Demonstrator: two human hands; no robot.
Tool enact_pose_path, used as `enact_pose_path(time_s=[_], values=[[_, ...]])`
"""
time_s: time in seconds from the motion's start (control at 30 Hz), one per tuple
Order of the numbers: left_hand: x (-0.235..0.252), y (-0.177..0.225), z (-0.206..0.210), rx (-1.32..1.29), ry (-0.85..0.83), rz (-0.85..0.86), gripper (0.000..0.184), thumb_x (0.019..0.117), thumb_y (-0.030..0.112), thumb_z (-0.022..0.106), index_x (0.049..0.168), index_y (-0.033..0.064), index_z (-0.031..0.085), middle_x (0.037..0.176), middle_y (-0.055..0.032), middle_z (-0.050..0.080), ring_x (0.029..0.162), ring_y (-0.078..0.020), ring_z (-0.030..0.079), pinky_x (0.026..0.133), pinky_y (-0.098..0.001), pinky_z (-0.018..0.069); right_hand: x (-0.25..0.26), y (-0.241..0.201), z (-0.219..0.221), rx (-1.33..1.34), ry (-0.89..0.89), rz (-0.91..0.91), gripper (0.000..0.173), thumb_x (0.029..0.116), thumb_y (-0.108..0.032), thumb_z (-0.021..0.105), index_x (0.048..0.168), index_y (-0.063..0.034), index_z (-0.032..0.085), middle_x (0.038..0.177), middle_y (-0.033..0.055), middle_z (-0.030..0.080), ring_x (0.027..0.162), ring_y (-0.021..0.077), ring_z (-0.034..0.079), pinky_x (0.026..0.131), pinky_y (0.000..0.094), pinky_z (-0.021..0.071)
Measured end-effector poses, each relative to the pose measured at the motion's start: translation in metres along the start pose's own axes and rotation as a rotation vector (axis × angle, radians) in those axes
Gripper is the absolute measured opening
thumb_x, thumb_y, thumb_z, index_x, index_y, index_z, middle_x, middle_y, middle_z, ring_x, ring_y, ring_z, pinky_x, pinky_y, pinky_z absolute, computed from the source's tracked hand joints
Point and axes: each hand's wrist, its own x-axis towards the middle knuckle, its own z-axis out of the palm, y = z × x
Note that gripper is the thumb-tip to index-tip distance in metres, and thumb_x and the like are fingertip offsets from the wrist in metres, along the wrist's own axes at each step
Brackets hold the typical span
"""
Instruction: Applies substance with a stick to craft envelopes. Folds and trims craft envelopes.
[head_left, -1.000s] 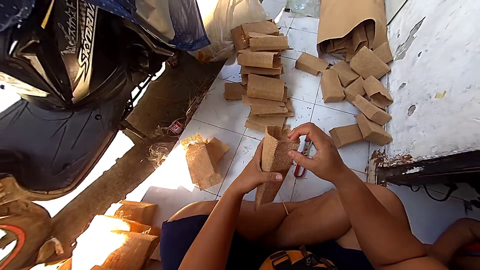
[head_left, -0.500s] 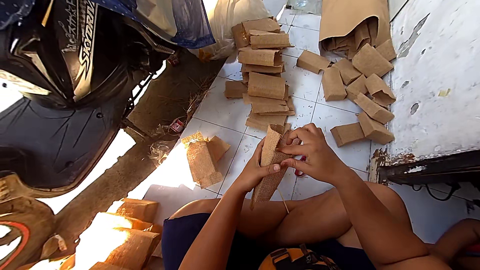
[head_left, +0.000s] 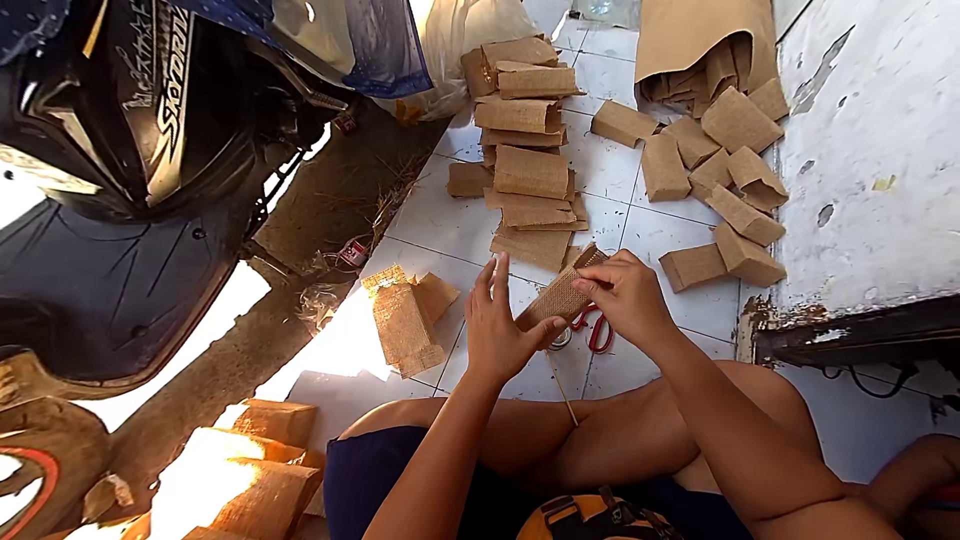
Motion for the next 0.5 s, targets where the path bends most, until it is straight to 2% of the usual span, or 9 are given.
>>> enact_pose_path(time_s=[0.03,0.07,0.1,0.17,0.23,0.27,0.37,0.43,0.5], values=[[-0.002,0.002,0.003,0.148,0.05,0.118,0.114,0.0722,0.068,0.078,0.16,0.0117,0.032,0.16,-0.0214,0.035,0.143,-0.0404,0.04,0.115,-0.066,0.0285,0.003,0.0,-0.002,0.052,-0.03,0.128,0.02,0.0981,-0.019,0.07,0.107,-0.0041,0.079,0.094,0.0126,0.071,0.09,0.0251,0.065,0.081,0.0436,0.0529],[-0.004,0.005,0.008,0.252,0.077,0.218,0.112,0.0705,0.07,0.077,0.158,0.0129,0.038,0.157,-0.0225,0.039,0.141,-0.0417,0.042,0.113,-0.0679,0.0272,0.005,0.0,-0.005,0.122,-0.067,0.243,0.022,0.0987,-0.021,0.07,0.111,-0.0042,0.077,0.097,0.0127,0.071,0.089,0.0231,0.066,0.08,0.043,0.0541],[-0.006,0.008,0.014,0.321,0.085,0.283,0.108,0.0705,0.067,0.079,0.157,0.0141,0.041,0.153,-0.0225,0.045,0.138,-0.0411,0.047,0.111,-0.0678,0.0298,0.007,0.0,-0.007,0.184,-0.094,0.319,0.022,0.0989,-0.022,0.07,0.111,-0.0051,0.077,0.098,0.0117,0.074,0.088,0.0205,0.07,0.08,0.0428,0.0564],[-0.006,0.007,0.022,0.396,0.098,0.332,0.094,0.0763,0.053,0.083,0.153,0.0123,0.047,0.135,-0.02,0.061,0.119,-0.0361,0.063,0.098,-0.0596,0.0451,0.007,-0.001,-0.009,0.267,-0.144,0.382,0.023,0.1017,-0.022,0.065,0.113,-0.0053,0.076,0.1,0.011,0.075,0.089,0.0187,0.07,0.082,0.0429,0.0559],[-0.003,0.004,0.021,0.403,0.076,0.314,0.083,0.0804,0.046,0.083,0.148,0.0095,0.052,0.121,-0.0181,0.068,0.103,-0.0338,0.069,0.086,-0.0517,0.0541,0.006,-0.002,-0.014,0.28,-0.182,0.381,0.027,0.1064,-0.024,0.057,0.117,-0.0065,0.076,0.104,0.0098,0.075,0.094,0.0175,0.071,0.087,0.0426,0.056],[-0.003,0.004,0.019,0.392,0.052,0.294,0.081,0.0809,0.045,0.083,0.147,0.009,0.053,0.12,-0.0174,0.068,0.101,-0.0334,0.07,0.086,-0.0507,0.0549,0.006,-0.002,-0.018,0.265,-0.177,0.366,0.029,0.1079,-0.024,0.053,0.115,-0.0074,0.076,0.105,0.0086,0.076,0.095,0.017,0.072,0.087,0.0431,0.0572],[-0.004,0.005,0.016,0.373,0.01,0.274,0.08,0.0817,0.04,0.084,0.147,0.007,0.052,0.122,-0.018,0.068,0.102,-0.0343,0.07,0.085,-0.0512,0.0557,0.007,-0.003,-0.029,0.218,-0.183,0.332,0.032,0.1082,-0.024,0.052,0.096,-0.0078,0.077,0.088,0.0044,0.074,0.077,0.0123,0.065,0.071,0.0377,0.0501],[-0.004,0.005,0.017,0.353,-0.013,0.254,0.079,0.0815,0.034,0.085,0.148,0.0068,0.052,0.122,-0.0197,0.068,0.1,-0.0358,0.07,0.084,-0.0523,0.0556,0.007,-0.001,-0.03,0.242,-0.238,0.305,0.029,0.1068,-0.024,0.055,0.096,-0.0084,0.077,0.087,0.0027,0.073,0.075,0.01,0.064,0.068,0.0335,0.0499],[-0.004,0.004,0.014,0.286,-0.07,0.207,0.078,0.0834,0.034,0.083,0.15,0.0077,0.05,0.126,-0.019,0.066,0.106,-0.0366,0.069,0.087,-0.0544,0.0551,0.006,0.0,-0.03,0.334,-0.285,0.292,0.025,0.1062,-0.022,0.056,0.102,-0.0086,0.077,0.094,0.0026,0.075,0.082,0.01,0.067,0.074,0.0328,0.0529]])
